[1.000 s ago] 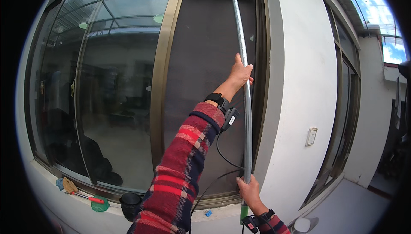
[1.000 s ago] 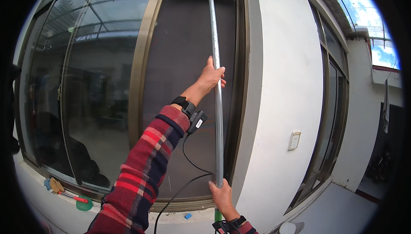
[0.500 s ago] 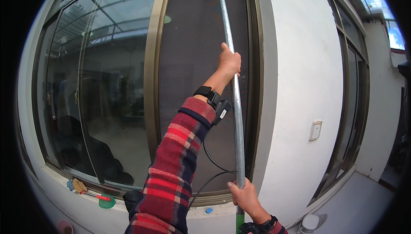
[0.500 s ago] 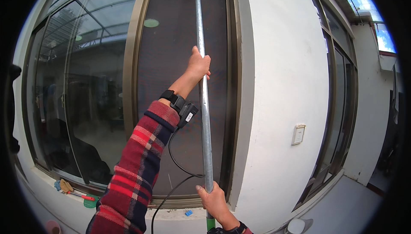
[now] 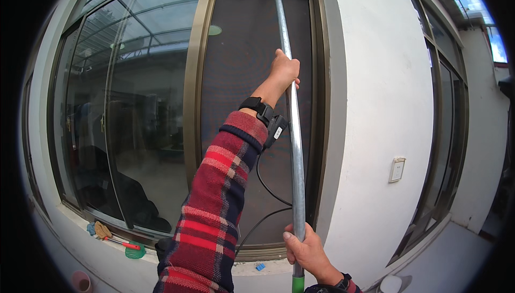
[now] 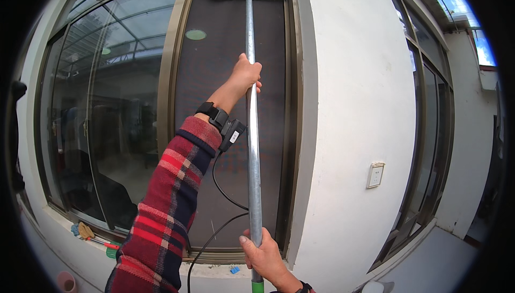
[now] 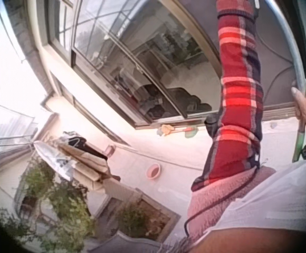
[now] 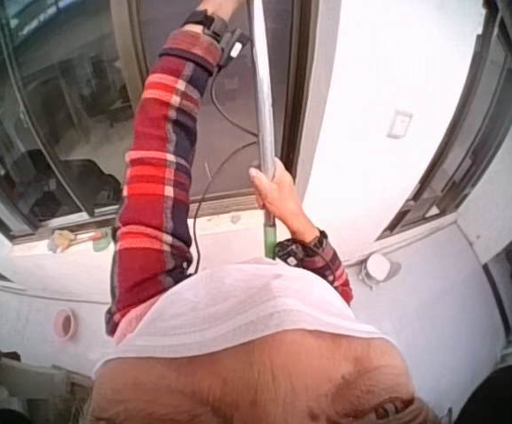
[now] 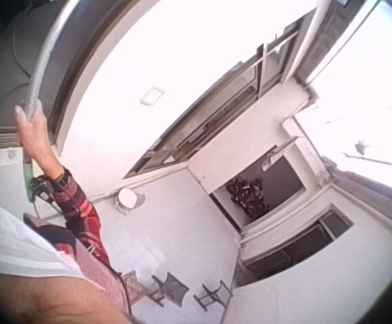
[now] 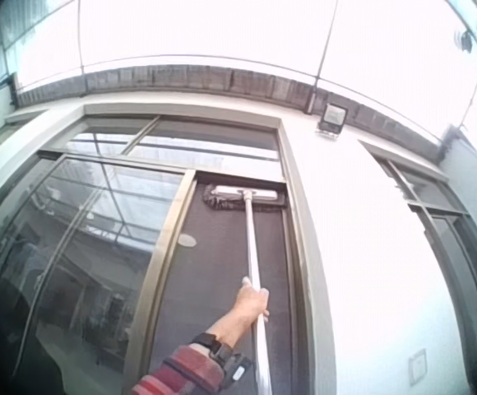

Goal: The person gathers cleaning tools, carries a pink basin of water to a balcony, and cleans a large sliding window. They wipe the glass with a cloth, open and close the window, and then use a long-handled mop to clean the window screen.

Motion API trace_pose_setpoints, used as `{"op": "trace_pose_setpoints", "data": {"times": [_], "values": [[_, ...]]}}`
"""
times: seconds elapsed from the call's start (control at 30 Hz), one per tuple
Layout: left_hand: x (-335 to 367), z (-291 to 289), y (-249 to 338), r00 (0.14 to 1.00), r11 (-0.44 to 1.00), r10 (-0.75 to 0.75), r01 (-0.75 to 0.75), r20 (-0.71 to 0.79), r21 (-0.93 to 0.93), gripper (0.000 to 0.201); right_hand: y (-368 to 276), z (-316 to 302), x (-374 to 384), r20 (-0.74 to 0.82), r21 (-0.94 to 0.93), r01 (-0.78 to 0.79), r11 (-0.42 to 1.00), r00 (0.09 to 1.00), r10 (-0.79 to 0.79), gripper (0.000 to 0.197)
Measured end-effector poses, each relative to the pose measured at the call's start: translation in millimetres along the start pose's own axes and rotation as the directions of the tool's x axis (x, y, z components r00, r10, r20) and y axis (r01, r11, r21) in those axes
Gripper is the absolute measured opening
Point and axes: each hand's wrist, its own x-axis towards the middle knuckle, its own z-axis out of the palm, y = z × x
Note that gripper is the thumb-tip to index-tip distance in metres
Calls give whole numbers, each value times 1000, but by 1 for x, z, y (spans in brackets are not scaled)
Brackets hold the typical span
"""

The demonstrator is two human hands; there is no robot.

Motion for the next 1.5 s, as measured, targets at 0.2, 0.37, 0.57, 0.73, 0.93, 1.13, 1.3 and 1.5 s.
{"op": "trace_pose_setpoints", "data": {"times": [0.2,0.37,0.57,0.73,0.93,1.13,1.3,1.5], "values": [[14,2,-1,999,998,-15,17,-41,52,41,3,3,3,47,74,-29,997,999,25,27],[21,1,2,999,992,-30,35,-42,120,45,3,3,0,58,114,-76,991,996,70,23],[13,4,4,997,984,-45,56,-68,167,43,3,7,-17,91,200,-54,978,995,37,22],[-6,11,3,995,982,-63,76,-78,174,42,8,-2,-37,85,194,-87,977,994,72,21],[-34,20,3,990,975,-121,131,-66,179,43,7,-16,-73,83,175,-147,974,987,134,19],[-68,25,8,981,968,-185,192,-61,162,43,3,-22,-112,74,133,-195,972,980,187,17],[-99,29,6,976,969,-219,219,-14,118,44,15,-26,-145,57,149,-273,951,962,267,17],[-154,44,-10,969,964,-249,246,13,99,60,42,-40,-196,-10,105,-334,937,942,337,18]]}}
